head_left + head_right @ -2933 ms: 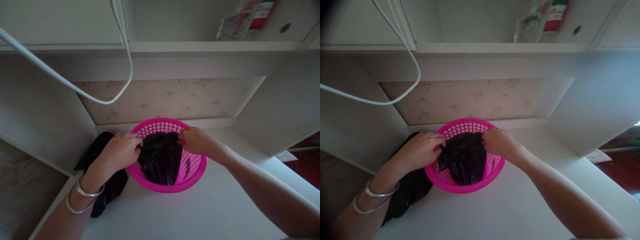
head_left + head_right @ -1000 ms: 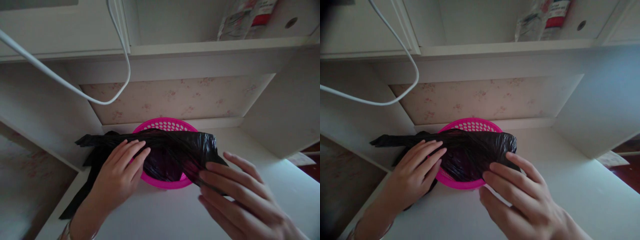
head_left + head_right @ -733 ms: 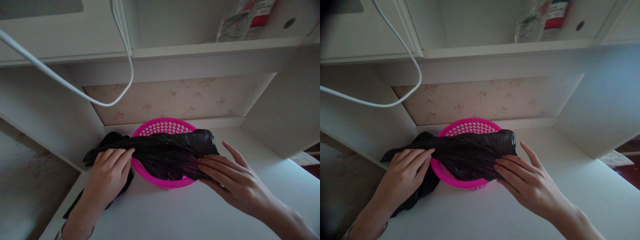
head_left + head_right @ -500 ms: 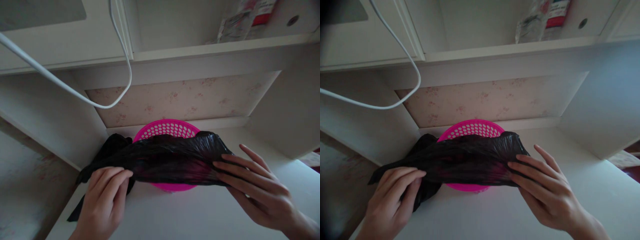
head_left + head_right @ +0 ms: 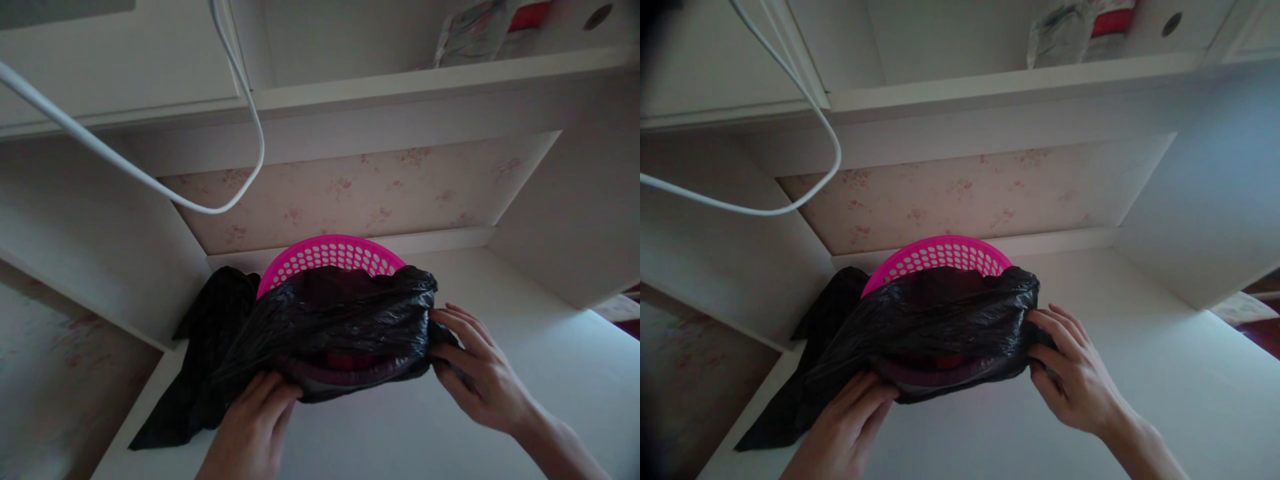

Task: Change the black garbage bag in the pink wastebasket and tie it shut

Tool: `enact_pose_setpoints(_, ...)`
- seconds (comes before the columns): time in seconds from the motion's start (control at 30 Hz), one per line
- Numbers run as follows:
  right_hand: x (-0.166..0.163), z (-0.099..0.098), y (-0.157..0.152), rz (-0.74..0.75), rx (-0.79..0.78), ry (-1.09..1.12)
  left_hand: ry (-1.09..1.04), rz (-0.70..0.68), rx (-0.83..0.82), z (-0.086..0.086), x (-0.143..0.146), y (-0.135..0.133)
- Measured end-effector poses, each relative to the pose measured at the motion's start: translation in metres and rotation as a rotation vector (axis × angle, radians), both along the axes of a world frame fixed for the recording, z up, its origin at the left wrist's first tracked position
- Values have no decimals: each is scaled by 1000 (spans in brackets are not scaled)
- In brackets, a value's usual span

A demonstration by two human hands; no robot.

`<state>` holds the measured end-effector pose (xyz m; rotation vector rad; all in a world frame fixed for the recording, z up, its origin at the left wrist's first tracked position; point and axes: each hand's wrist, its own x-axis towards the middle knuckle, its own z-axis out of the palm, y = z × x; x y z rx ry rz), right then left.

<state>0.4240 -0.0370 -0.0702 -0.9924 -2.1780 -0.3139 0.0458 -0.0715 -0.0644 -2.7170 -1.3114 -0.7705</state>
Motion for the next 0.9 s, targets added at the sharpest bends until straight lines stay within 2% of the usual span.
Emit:
enact_pose_setpoints(0.1,-5,-11,3,-111,-47,6,-66,29,-64,-4,-1,4)
enact_pose_setpoints(0.2,-5,-11,-1,-123,-200,103,-217,14,-96,6,-8,-4)
enact_pose_setpoints(0.23,-3,-10,-2,-124,-255,174,-291,48,-92,10,-11,-7)
enact_pose_setpoints(0.37,-1,-2,2,-171,-382,545,-606,381,91,22,-23,-5)
enact_pose_setpoints(0.43,-3,4,11,-223,-420,699,-682,473,134,23,-27,10)
enact_pose_setpoints(0.6,-14,21,45,-285,-578,876,-677,540,-149,25,-32,56)
enact_pose_setpoints(0.77,-19,34,80,-305,-857,1118,-790,589,-241,30,-31,94)
enact_pose_setpoints(0.9,-21,32,112,-206,-1008,1228,-979,533,-298,27,-27,136)
